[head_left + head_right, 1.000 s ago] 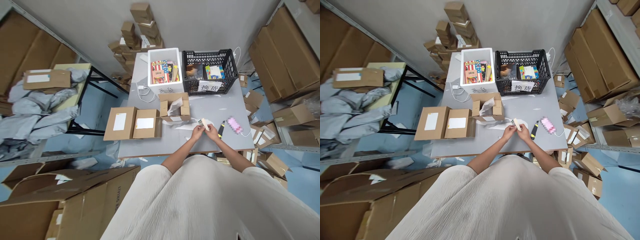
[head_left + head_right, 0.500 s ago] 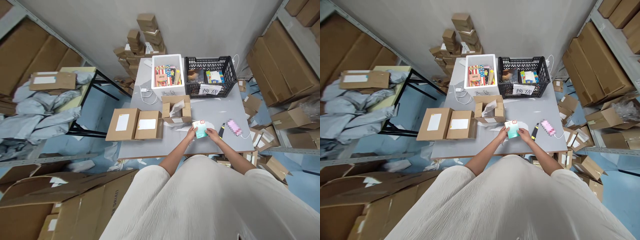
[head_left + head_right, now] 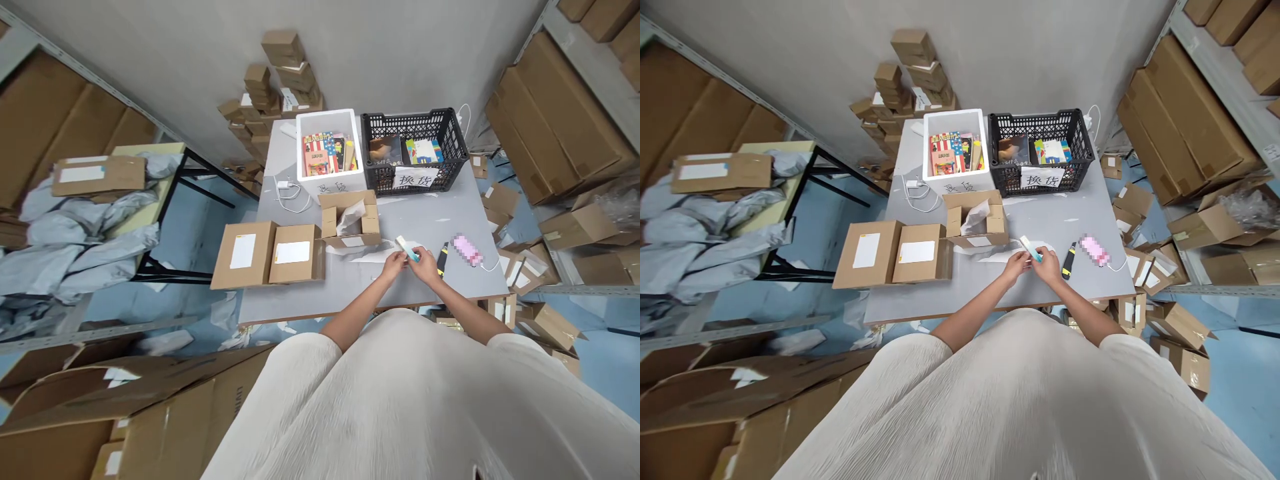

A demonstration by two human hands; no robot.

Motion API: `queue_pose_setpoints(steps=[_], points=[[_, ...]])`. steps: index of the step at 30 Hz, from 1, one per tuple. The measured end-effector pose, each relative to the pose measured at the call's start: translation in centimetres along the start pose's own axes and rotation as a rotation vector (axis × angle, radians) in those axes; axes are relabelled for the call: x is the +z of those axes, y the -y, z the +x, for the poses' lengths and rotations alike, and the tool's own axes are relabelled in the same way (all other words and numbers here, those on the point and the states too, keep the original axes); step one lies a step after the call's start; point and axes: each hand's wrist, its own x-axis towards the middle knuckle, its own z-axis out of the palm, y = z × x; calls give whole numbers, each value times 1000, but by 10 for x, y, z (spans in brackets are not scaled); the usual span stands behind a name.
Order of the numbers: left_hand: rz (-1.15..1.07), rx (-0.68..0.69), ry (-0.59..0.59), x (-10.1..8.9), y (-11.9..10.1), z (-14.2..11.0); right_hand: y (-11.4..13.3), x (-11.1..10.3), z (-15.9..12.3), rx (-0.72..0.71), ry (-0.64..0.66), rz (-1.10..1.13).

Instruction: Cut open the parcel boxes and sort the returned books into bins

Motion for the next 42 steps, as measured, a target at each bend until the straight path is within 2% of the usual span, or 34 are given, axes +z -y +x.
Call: queue_pose_setpoints(steps=[3, 5, 11, 14, 17, 20, 24, 27, 29, 33, 36, 42], points=[[-104, 65, -34, 10, -4, 0, 8, -3, -9, -209, 23, -185], [-123, 61, -70, 10, -8, 2, 10, -6, -10, -270, 46, -226], [-95, 3, -88, 0, -14, 8, 0, -18, 0, -298, 141, -188], [-60, 18, -64, 3, -12, 11, -6, -22, 1, -322, 208, -184], [5, 6, -117, 7, -10, 15, -11, -23, -1, -317, 238, -168], [31, 0, -179, 8, -9, 17, -17, -24, 0, -229, 194, -128], [44, 9, -168, 8, -15, 17, -27, -31, 10, 85, 101, 62], [56, 23, -147, 11, -24, 19, -29, -37, 21, 342, 201, 340], [67, 40, -129, 14, -32, 22, -26, -40, 30, 432, 236, 510], [113, 92, -81, 19, -50, 29, -13, -48, 53, 449, 122, 735], [178, 128, -70, 20, -65, 39, 0, -55, 77, 419, 69, 793], [204, 219, -166, 20, -107, 70, 26, -65, 134, 355, 173, 806]])
